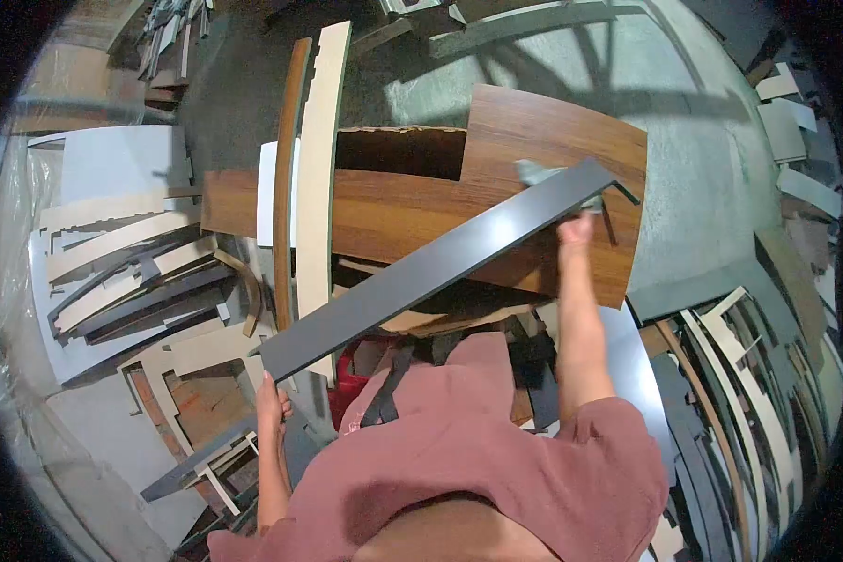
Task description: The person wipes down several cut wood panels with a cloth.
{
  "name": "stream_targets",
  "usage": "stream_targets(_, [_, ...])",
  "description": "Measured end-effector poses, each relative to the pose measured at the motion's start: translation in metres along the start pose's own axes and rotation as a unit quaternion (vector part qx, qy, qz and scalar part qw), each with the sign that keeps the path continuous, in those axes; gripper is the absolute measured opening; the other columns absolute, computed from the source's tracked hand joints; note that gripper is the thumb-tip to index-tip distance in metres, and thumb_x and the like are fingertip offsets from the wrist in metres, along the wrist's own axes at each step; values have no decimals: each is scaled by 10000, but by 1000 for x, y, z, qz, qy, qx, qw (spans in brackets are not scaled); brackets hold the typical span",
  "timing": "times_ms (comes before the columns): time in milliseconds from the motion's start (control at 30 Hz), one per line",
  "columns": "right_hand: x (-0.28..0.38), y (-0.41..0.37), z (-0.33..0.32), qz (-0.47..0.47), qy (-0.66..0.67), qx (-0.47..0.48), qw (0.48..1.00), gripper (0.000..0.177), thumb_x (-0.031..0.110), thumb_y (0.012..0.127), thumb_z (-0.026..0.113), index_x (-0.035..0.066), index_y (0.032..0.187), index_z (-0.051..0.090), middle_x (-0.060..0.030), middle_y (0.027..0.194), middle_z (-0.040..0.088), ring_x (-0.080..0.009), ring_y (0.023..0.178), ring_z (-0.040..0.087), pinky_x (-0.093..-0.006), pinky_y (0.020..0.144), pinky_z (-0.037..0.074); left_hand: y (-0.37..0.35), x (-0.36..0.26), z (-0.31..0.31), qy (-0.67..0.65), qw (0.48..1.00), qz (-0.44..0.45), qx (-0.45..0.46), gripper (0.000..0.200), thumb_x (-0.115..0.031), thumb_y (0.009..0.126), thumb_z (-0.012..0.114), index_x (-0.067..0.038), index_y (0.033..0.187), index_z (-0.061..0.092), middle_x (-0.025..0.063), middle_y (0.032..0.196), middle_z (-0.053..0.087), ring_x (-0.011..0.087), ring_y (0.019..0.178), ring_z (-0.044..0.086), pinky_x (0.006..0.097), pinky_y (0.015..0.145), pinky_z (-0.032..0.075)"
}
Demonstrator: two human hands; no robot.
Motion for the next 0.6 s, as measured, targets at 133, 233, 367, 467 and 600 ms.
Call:
stream_targets(133, [129, 35, -14, -141, 164, 105, 971, 287, 221, 853, 385, 41, 1034, 515, -118, 1068, 525, -245, 973, 495, -409, 846, 399, 6, 31, 4, -21, 998, -56, -1, 429, -482, 856, 321, -111, 644, 353, -30, 447, 265, 75, 344, 256, 226, 324, 195])
stream_targets(233, [129, 5, -27, -79, 92, 91, 988, 314, 220, 859, 377, 32, 1095, 466, -120, 1132, 481, -259, 1029, 457, -409, 880, 374, 8, 64, 4, -47, 994, -101, -10, 411, -466, 858, 336, -118, 642, 350, -35, 458, 274, 68, 346, 248, 218, 328, 174])
stream_targets(367, [9, -90, -43, 120, -275, 78, 951, 428, 382, 857, 403, 84, 1164, 409, -62, 1150, 463, -231, 1021, 458, -369, 834, 403, 17, 61, 11, -76, 996, -46, 11, 397, -467, 853, 350, -110, 686, 393, -42, 460, 276, 64, 343, 244, 219, 327, 175])
stream_targets(467, [-97, -180, -24, 276, -388, 170, 863, 529, 469, 825, 410, 117, 1215, 351, -61, 1185, 423, -223, 1036, 440, -386, 875, 361, 32, 62, 10, -107, 993, -52, 11, 399, -471, 850, 351, -91, 747, 420, -41, 465, 284, 63, 345, 248, 219, 323, 184])
stream_targets(600, [-157, -249, -8, 341, -389, 100, 850, 535, 484, 778, 492, 104, 1147, 413, -30, 1136, 444, -189, 1009, 440, -384, 860, 350, 27, 69, 13, -131, 991, -29, 25, 426, -480, 848, 342, -70, 779, 436, -33, 470, 294, 67, 342, 261, 225, 314, 202])
Point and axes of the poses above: each hand's wrist, its own y-axis towards the middle knuckle, its own z-axis out of the palm, x = y × z, the point moved 7 cm from there along y, towards the middle knuckle
